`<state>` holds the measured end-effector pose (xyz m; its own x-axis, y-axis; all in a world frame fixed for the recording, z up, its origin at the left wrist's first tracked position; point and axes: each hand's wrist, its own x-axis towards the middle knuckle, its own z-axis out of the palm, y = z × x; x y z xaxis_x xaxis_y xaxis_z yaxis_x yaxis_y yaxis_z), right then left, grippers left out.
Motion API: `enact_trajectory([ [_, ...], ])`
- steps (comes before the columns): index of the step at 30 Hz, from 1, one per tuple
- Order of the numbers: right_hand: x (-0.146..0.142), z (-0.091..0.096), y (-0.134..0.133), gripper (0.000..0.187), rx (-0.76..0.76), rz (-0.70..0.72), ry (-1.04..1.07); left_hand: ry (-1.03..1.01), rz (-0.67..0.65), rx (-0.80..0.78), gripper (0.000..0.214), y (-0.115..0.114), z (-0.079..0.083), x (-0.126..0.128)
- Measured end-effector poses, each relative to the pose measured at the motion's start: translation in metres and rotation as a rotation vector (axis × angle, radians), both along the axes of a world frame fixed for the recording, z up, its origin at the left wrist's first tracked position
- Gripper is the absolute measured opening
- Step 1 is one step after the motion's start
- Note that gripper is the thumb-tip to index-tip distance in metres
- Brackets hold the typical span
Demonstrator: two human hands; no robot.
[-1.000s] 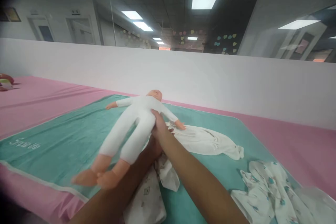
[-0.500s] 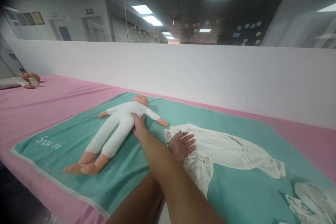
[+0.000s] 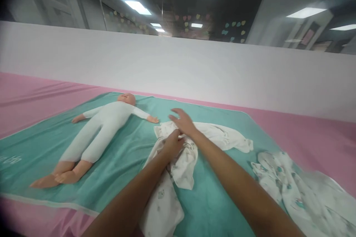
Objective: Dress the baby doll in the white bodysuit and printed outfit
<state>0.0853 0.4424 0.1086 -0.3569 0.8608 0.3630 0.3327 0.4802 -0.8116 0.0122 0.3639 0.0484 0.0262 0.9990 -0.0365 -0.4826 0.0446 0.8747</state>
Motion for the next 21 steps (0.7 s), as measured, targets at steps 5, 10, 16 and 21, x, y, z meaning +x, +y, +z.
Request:
enact_trajectory([
  [5,0.194,-0.036,0.000,0.050,-0.011,-0.596,-0.294,1.191,0.230,0.344,0.047,0.005,-0.004,-0.011],
  [10,0.245,-0.066,-0.006,0.017,-0.104,-0.661,-0.255,1.699,0.344,0.202,0.052,0.013,-0.005,-0.021],
  [16,0.204,-0.034,-0.036,0.034,-0.106,-0.456,0.121,1.806,0.344,0.166,0.024,0.006,0.012,-0.020],
  [21,0.155,-0.011,-0.101,0.033,-0.465,0.536,0.441,1.378,0.409,0.139,0.014,-0.005,0.024,-0.019],
])
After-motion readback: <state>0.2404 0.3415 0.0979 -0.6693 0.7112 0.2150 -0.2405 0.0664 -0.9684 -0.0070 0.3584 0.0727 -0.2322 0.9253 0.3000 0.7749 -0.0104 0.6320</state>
